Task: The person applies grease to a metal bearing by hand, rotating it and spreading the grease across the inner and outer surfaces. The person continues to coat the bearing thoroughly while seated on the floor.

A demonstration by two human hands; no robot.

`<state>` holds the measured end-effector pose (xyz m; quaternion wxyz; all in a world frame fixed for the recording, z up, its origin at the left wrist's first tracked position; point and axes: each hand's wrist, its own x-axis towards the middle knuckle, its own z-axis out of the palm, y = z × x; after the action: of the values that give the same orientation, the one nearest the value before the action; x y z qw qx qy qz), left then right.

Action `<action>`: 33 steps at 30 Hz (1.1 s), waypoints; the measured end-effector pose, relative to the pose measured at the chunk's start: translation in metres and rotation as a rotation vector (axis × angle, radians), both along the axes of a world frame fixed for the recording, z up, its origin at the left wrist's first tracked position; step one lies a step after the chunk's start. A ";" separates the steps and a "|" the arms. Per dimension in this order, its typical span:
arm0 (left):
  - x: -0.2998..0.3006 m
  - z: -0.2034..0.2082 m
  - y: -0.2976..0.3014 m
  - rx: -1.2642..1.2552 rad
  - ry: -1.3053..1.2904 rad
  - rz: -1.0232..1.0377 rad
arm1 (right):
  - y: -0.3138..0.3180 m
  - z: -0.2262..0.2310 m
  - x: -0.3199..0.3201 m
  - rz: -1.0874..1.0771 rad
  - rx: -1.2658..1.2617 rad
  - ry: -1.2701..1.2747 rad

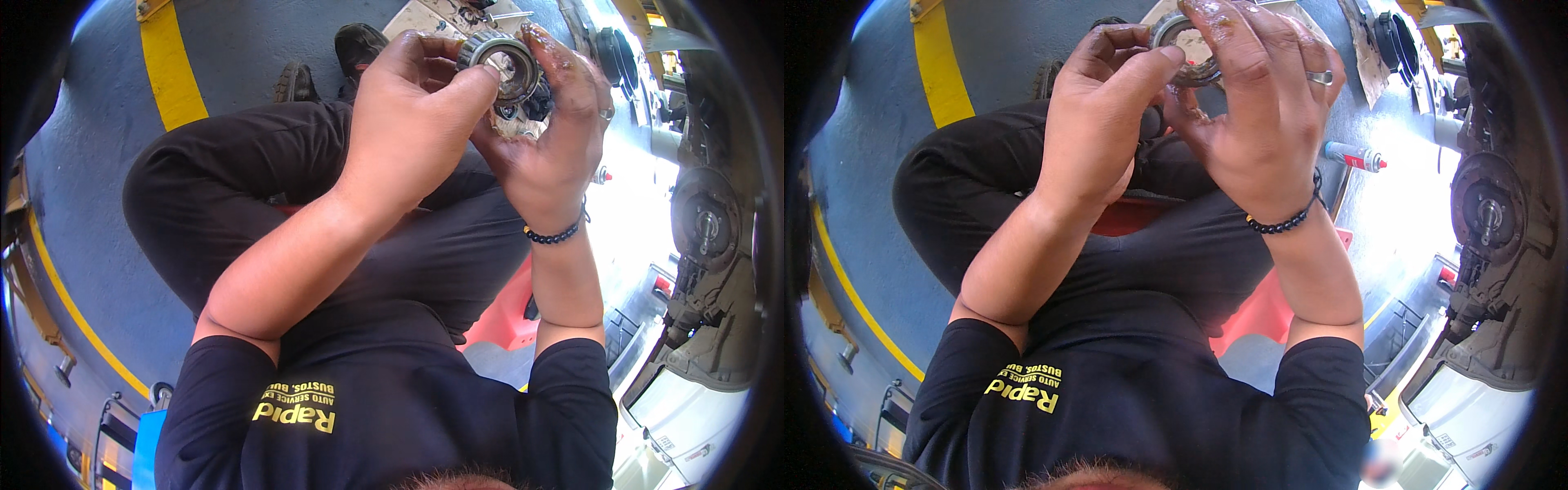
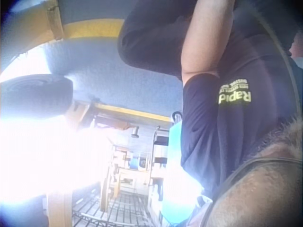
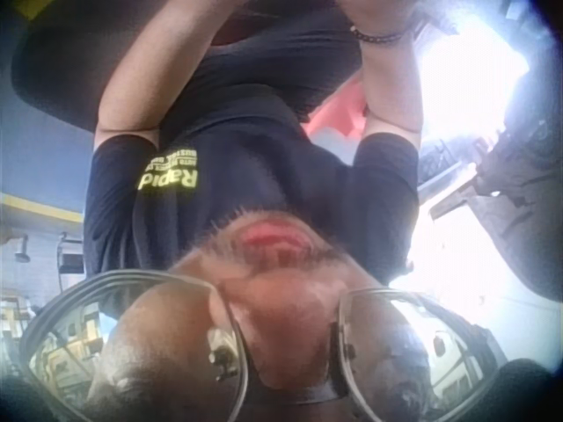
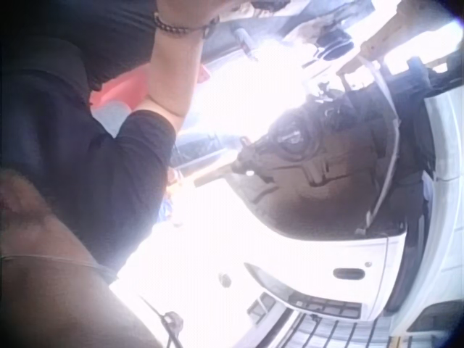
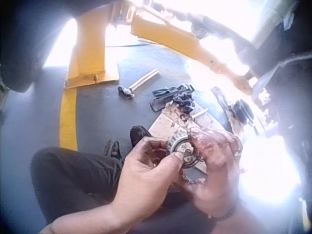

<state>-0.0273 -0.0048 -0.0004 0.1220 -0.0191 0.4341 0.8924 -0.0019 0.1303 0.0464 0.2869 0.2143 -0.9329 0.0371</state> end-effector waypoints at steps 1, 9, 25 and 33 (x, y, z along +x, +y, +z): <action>-0.001 -0.001 0.001 -0.010 0.013 0.027 | 0.002 -0.001 -0.001 0.032 -0.011 0.015; -0.001 -0.003 0.001 -0.023 0.010 0.014 | 0.004 -0.006 0.001 0.028 0.007 0.084; -0.014 0.002 -0.013 0.471 -0.230 -0.344 | 0.033 -0.005 -0.006 0.322 -0.779 -0.386; -0.006 0.001 -0.008 0.750 -0.155 -0.528 | 0.035 0.008 -0.002 0.353 -1.056 -0.482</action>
<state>-0.0337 -0.0132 0.0011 0.3755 0.0709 0.0608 0.9221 -0.0037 0.1656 0.0548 0.1248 0.1802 -0.7776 0.5893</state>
